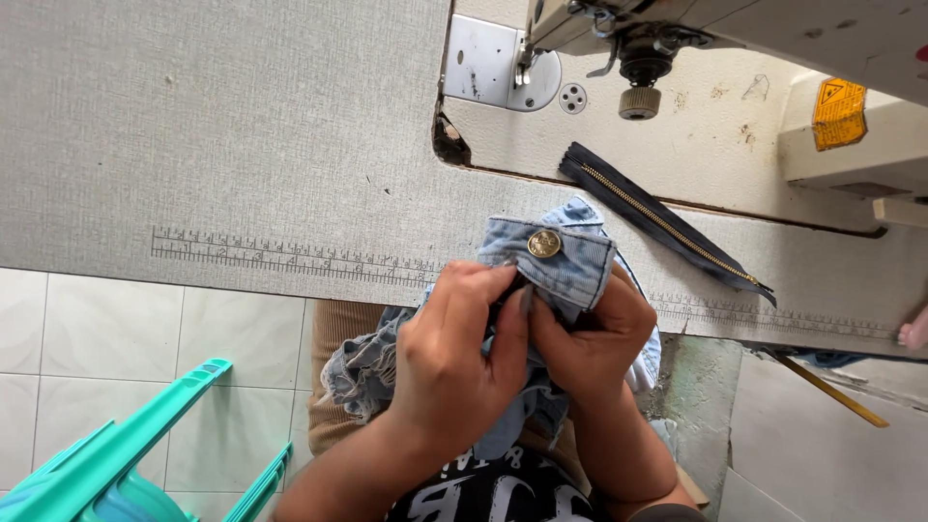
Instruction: Inspecting the waistband and button area of denim shorts at a sewing workstation
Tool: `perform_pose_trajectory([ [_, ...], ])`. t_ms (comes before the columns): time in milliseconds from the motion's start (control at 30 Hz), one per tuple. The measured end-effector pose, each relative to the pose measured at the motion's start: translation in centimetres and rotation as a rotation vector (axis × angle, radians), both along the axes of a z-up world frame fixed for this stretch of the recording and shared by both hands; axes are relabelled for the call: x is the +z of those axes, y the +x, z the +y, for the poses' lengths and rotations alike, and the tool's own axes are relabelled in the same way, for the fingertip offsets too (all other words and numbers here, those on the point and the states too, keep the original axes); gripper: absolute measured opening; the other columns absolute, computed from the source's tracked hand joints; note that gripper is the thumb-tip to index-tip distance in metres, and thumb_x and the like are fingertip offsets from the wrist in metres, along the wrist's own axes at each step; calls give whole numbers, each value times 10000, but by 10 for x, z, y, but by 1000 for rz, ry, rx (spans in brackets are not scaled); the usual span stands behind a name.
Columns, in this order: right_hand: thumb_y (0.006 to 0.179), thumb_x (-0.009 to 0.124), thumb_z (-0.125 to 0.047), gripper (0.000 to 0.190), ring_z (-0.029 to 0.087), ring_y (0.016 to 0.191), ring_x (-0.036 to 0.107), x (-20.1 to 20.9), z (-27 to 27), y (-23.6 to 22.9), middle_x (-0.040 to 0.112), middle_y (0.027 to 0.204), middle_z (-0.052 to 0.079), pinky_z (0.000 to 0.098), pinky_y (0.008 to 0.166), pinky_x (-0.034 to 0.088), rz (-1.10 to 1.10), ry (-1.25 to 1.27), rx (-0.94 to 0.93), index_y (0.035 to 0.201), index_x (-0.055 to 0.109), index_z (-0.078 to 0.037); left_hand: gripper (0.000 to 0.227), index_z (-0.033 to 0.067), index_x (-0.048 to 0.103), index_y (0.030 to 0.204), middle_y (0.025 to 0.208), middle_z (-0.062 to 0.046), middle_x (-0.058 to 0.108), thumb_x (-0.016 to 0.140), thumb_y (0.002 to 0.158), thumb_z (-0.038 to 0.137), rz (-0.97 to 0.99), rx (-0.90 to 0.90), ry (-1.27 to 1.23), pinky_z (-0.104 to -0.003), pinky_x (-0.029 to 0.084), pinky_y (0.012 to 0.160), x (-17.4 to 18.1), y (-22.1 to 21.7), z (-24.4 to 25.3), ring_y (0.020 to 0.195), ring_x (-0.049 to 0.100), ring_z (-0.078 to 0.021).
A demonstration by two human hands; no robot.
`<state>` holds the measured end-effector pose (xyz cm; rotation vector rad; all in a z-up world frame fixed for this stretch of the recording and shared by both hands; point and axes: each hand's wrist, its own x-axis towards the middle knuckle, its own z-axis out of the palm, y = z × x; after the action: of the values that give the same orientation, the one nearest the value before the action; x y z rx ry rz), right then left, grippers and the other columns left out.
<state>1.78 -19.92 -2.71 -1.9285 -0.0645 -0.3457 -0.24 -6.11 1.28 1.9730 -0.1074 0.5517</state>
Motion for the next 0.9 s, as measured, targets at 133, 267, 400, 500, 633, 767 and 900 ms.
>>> perform_pose_trajectory([
  [133, 783, 777, -135, 184, 59, 678, 445, -4, -6, 2, 543, 688, -23, 263, 583, 393, 27, -30, 18, 710, 616, -81, 74, -8, 610, 1023, 937, -137, 677, 585, 1016, 62, -59, -18, 22, -369, 562, 668, 3, 10, 5, 803, 699, -295],
  [267, 818, 771, -81, 101, 81, 738, 548, -6, 1, 2, 622, 795, 26, 246, 663, 470, 38, 60, 25, 812, 674, -51, 82, -21, 636, 954, 910, -177, 718, 609, 999, 42, -146, 18, 98, -375, 586, 600, -13, 17, 7, 769, 752, -307],
  [400, 859, 763, -115, 104, 97, 763, 553, -5, -2, 10, 620, 831, 25, 253, 697, 473, 99, 91, 84, 889, 689, -48, 90, 11, 643, 1018, 931, -128, 714, 597, 1039, 86, -205, 101, 212, -353, 538, 567, -23, 25, 8, 740, 739, -268],
  [500, 862, 784, -159, 157, 87, 735, 527, -3, -8, 18, 594, 806, 8, 245, 657, 446, 152, 77, 161, 856, 666, -56, 86, 32, 649, 1075, 924, -94, 696, 589, 1059, 92, -227, 115, 274, -334, 492, 532, -23, 31, 13, 707, 705, -231],
  [633, 827, 816, -122, 239, 94, 892, 667, -21, -27, 19, 756, 1002, 58, 235, 767, 571, 254, 321, 314, 1012, 734, 5, 261, 88, 676, 1135, 897, -48, 615, 481, 1010, -33, -220, 5, 356, -328, 422, 510, -21, 31, 25, 635, 595, -210],
  [767, 806, 824, -63, 227, 123, 913, 700, -25, -33, 26, 770, 1033, 89, 246, 812, 588, 319, 549, 408, 997, 731, 16, 279, 61, 668, 1204, 929, -78, 604, 546, 977, -46, -168, -145, 309, -354, 455, 534, -12, 33, 37, 695, 607, -235],
  [900, 766, 852, -23, 273, 168, 932, 730, -33, -41, 27, 776, 1057, 112, 279, 860, 602, 369, 687, 472, 1017, 752, 12, 181, 102, 681, 1107, 913, -43, 614, 612, 980, -7, -110, -195, 303, -343, 443, 519, 1, 33, 40, 644, 584, -224],
])
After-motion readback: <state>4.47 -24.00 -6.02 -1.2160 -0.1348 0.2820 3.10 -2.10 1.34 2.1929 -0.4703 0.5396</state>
